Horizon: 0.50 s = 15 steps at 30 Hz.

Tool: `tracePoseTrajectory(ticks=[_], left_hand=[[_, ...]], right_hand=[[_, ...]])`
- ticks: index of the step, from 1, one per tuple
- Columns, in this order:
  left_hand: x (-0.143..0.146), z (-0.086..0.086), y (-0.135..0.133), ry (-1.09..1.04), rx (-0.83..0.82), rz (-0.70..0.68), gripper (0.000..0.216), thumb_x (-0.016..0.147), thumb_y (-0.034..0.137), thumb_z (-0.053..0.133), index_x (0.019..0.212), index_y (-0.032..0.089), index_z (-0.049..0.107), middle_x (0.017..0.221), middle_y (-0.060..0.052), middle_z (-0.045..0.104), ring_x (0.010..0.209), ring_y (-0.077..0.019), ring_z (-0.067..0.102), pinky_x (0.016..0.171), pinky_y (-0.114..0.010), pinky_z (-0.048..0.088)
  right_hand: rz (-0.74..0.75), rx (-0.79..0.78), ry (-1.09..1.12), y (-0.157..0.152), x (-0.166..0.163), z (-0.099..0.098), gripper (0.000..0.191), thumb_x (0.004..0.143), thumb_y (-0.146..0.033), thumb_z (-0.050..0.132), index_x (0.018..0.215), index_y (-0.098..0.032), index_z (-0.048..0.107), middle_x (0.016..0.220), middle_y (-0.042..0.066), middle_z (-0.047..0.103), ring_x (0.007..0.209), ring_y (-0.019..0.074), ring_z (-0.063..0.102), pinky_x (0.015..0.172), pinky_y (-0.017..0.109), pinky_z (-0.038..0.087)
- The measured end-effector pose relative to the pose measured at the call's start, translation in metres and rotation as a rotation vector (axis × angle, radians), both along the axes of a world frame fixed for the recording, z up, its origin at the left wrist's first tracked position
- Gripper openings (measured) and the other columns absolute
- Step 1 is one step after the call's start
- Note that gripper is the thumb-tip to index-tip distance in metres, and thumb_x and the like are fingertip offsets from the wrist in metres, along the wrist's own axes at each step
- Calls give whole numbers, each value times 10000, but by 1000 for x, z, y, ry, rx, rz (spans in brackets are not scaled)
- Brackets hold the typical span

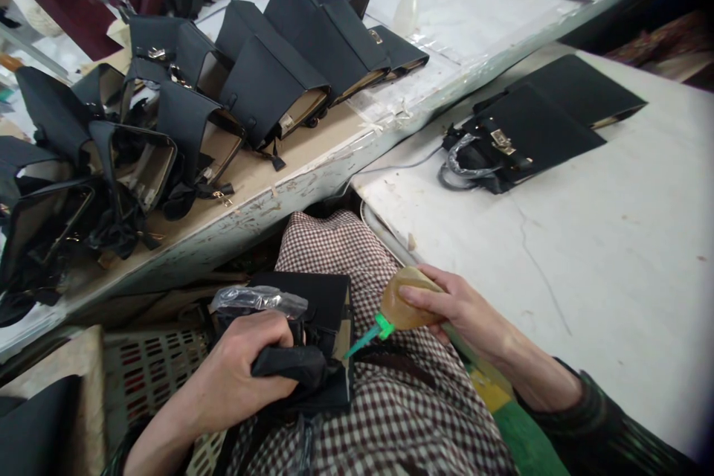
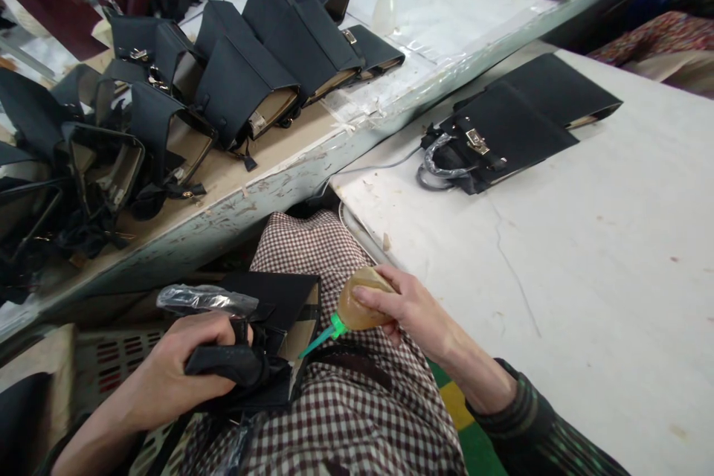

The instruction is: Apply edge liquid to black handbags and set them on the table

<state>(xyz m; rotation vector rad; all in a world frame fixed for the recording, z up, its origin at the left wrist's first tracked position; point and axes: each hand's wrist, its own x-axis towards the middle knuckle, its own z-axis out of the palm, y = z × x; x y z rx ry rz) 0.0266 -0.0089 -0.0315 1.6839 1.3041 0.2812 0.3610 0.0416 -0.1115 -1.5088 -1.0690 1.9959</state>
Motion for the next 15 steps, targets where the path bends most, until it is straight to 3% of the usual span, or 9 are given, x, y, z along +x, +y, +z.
tracePoseTrajectory(ticks=[8,12,15], left_hand=[[0,1,1,-20,-30,48,169,762,148,599,706,214,454,778,-11,641,720,-169,553,668,-300,375],[-2,3,2,-13,-20,59,183,747,138,610,688,212,453,717,19,587,687,-153,521,653,-286,367],[-5,2,1,-17,-36,62,185,753,138,622,689,208,463,745,11,626,696,-153,535,662,-287,375]], right_hand=[[-55,-65,224,-23,-3,23,308,921,-480,792,1041,-200,743,821,13,670,544,107,518,371,162,409],[-69,-60,224,-28,-1,24,324,912,-487,800,1033,-195,726,808,18,664,542,112,517,364,165,392],[-25,-29,148,-25,2,23,368,910,-525,789,1057,-197,709,789,12,653,514,114,514,361,184,392]])
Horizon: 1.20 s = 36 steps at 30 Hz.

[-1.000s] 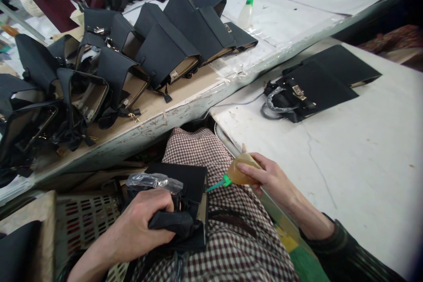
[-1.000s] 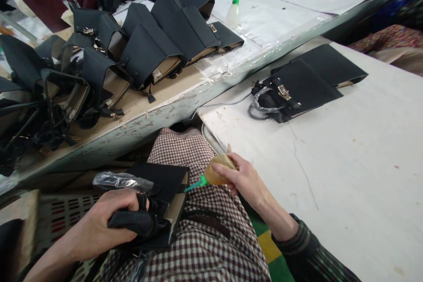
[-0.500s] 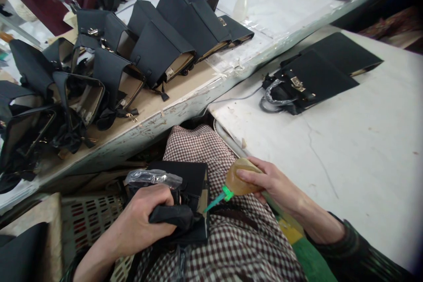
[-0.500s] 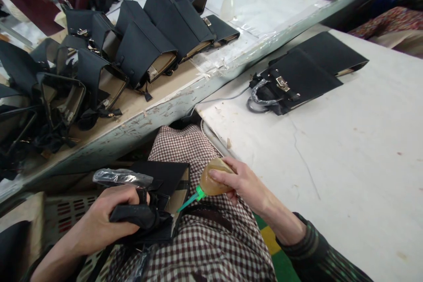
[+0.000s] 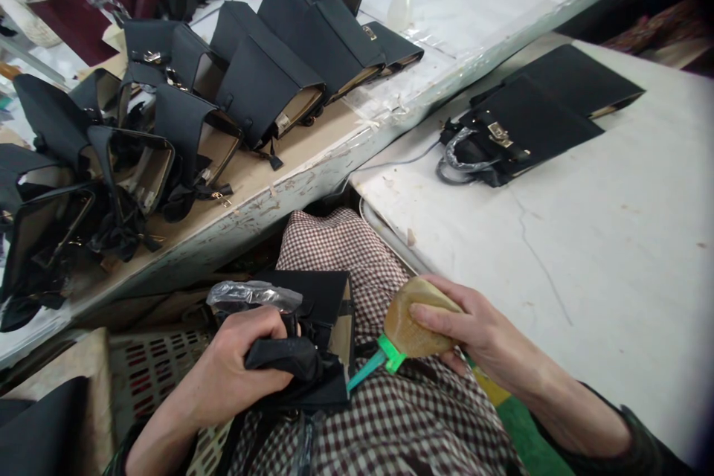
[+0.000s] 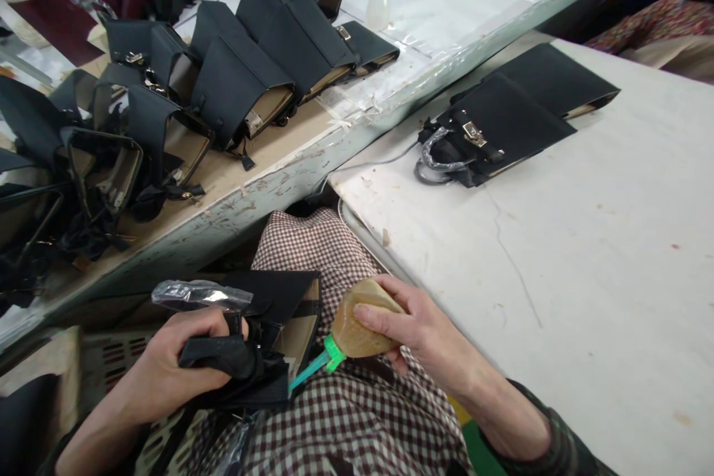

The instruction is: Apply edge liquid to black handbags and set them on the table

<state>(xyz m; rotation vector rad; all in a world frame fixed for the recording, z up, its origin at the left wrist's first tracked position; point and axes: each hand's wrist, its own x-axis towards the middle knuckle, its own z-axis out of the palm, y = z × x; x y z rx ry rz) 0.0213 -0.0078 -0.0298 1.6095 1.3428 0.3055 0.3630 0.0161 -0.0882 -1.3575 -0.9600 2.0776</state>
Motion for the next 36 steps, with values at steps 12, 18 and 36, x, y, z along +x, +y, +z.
tracePoseTrajectory(ticks=[12,18,36], left_hand=[[0,-4,2,-12,3,17,199,745,134,641,675,205,468,747,9,652,689,-148,542,650,-282,372],[-1,-5,3,-10,7,12,201,732,131,646,671,205,469,733,16,638,681,-145,536,650,-280,371],[4,-3,10,-82,-61,79,210,737,158,637,687,211,440,812,-9,649,728,-165,543,677,-301,368]], right_hand=[[39,109,-184,11,-1,2,451,884,-615,761,1068,-213,668,770,-1,650,521,128,526,388,215,423],[25,130,-249,12,2,-8,447,866,-610,756,1049,-213,665,766,0,651,501,136,527,382,239,430],[-60,479,-629,12,-1,-39,441,829,-549,729,1110,-217,661,941,65,734,801,297,686,741,446,555]])
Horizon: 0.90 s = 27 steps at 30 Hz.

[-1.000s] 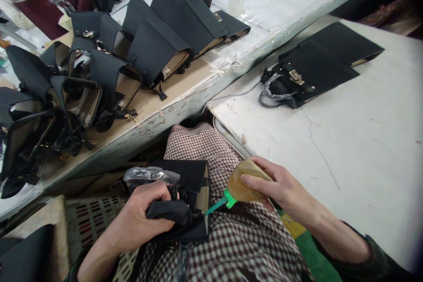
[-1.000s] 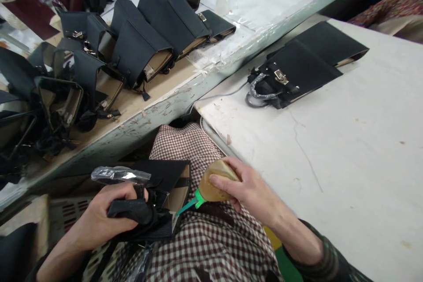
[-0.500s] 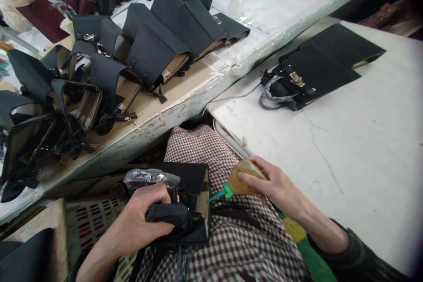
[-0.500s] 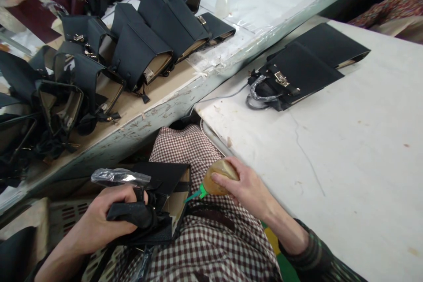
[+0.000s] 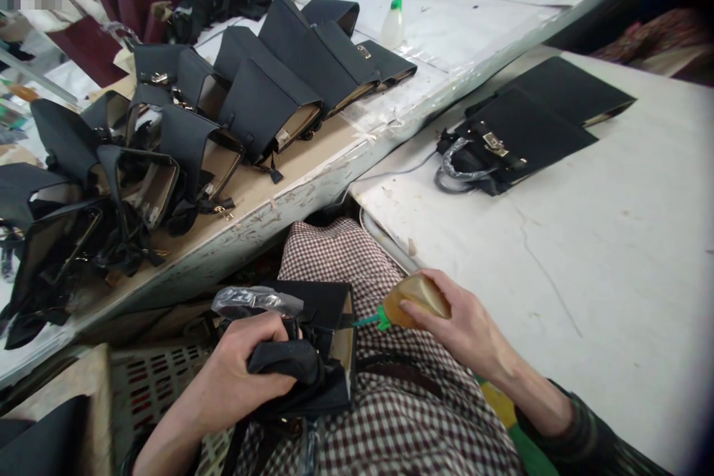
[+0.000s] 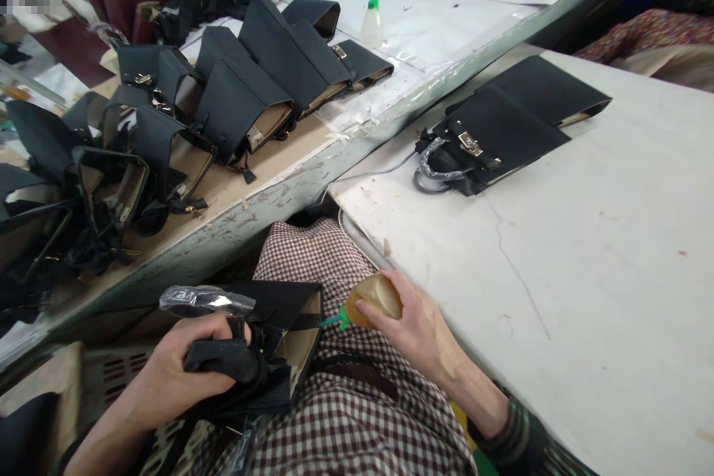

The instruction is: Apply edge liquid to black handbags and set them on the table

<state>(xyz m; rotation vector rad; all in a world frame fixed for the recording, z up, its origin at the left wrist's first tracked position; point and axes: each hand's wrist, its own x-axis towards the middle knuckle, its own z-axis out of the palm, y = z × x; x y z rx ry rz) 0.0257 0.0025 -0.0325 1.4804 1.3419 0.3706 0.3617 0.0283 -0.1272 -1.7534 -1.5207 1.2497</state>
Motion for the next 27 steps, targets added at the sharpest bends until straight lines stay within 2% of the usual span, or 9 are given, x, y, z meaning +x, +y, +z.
tracePoseTrajectory(ticks=[2,4,7,9,12,15,17,22,27], left_hand=[[0,0,0,19,-17,18,208,734,170,642,682,209,445,822,-18,660,740,-174,552,677,-307,360],[-1,0,0,34,-35,43,199,725,180,649,681,206,457,831,-25,669,752,-182,563,679,-309,359],[-3,-1,-1,23,-57,74,199,711,192,655,678,204,459,834,-26,670,751,-183,563,679,-307,364],[-5,-2,-2,22,-66,91,198,709,200,663,680,202,467,840,-25,667,752,-180,557,681,-303,370],[-8,-2,-3,46,-63,110,170,711,214,671,694,194,503,839,-20,651,751,-175,543,688,-298,378],[-10,-2,-2,45,-62,121,142,715,224,672,711,188,535,815,-12,625,741,-171,523,690,-297,379],[-10,-3,-2,22,-67,138,133,721,230,681,732,184,557,803,-7,607,735,-168,509,678,-293,372],[-12,-7,-2,8,-60,162,110,731,215,688,807,173,620,799,2,595,738,-164,502,672,-288,355],[-12,-8,-3,16,-81,183,123,719,196,704,822,169,641,797,9,592,736,-161,507,678,-282,361]], right_hand=[[-46,-120,99,-1,4,4,467,848,-579,738,1137,-222,655,869,38,707,667,244,643,571,371,533],[-108,-242,282,-1,8,7,451,879,-597,742,1118,-223,658,777,-1,646,551,179,548,431,290,447],[-191,-310,584,-1,12,11,387,912,-556,754,1041,-197,686,766,-2,618,534,128,462,389,227,375],[-262,-308,693,0,13,12,383,911,-541,759,1030,-182,696,811,19,641,553,124,453,388,219,356],[-320,-198,556,3,11,11,419,895,-570,770,1062,-197,679,802,6,637,555,139,496,423,250,396],[-270,-96,262,5,6,10,521,870,-631,762,1161,-218,632,805,-3,664,526,169,550,498,325,475],[-235,-71,160,6,1,8,583,865,-661,728,1216,-212,605,853,22,695,544,203,588,540,376,511],[-200,90,45,10,-13,-2,608,824,-647,722,1193,-177,609,1027,125,733,896,347,696,813,503,559],[-204,120,50,8,-16,-9,592,870,-636,702,1236,-183,594,1074,124,732,944,337,697,889,509,546]])
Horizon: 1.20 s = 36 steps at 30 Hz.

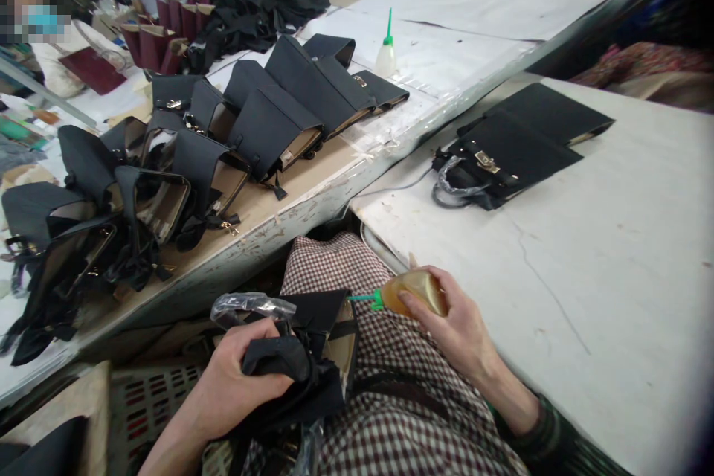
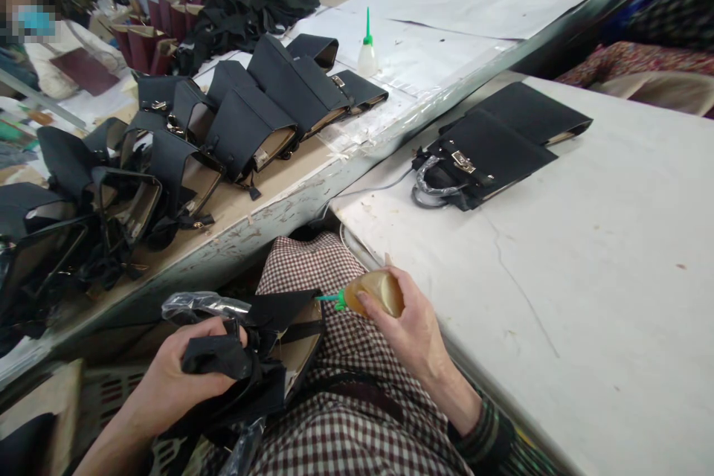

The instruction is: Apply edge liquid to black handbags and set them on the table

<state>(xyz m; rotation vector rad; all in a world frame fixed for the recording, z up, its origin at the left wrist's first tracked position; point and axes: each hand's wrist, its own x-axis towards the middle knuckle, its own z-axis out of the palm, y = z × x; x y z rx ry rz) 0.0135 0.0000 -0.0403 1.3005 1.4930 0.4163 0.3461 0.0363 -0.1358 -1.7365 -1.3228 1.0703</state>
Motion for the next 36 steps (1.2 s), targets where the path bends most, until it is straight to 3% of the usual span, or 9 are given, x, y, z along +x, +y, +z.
tracePoseTrajectory(ticks=[17,19,21,24,28,33,36], left_hand=[[3,0,2,17,14,-1,131,717,199,707,833,169,653,787,9,578,745,-169,504,694,-289,376],[2,0,2,10,18,4,133,719,203,710,829,171,642,784,8,576,736,-167,498,683,-287,372],[2,0,2,-2,14,10,138,722,212,719,803,176,614,798,-1,587,738,-168,501,681,-287,373],[0,0,2,-19,14,25,174,728,220,728,746,184,559,851,-25,626,758,-175,524,692,-291,380],[-1,-1,2,-28,22,34,192,732,224,737,741,188,548,869,-33,643,766,-179,528,690,-295,374],[-1,-3,2,-11,39,43,175,700,212,739,759,185,577,843,-21,638,744,-172,516,688,-291,378],[0,-2,2,-21,31,48,172,692,194,738,765,184,583,827,-16,640,734,-166,519,674,-282,386]], right_hand=[[-80,62,22,5,-5,-2,570,785,-600,788,1173,-218,619,1082,103,731,967,339,678,921,507,537],[-85,33,81,3,-3,-1,579,789,-604,791,1186,-221,616,1059,91,732,932,328,680,835,475,562],[-83,-13,172,-1,2,1,549,832,-610,766,1192,-224,616,990,65,720,798,282,663,645,396,558],[-126,-97,424,-8,11,6,429,909,-583,715,1134,-227,639,881,30,655,619,204,549,443,301,438],[-192,-219,755,-19,19,18,348,876,-519,781,1026,-216,696,810,25,606,602,177,471,402,256,353],[-12,-244,659,-26,9,36,404,874,-526,814,1124,-233,691,836,36,666,667,194,514,450,247,404],[-25,-222,696,-26,0,38,404,874,-524,819,1145,-247,703,850,34,669,664,190,514,447,242,418]])
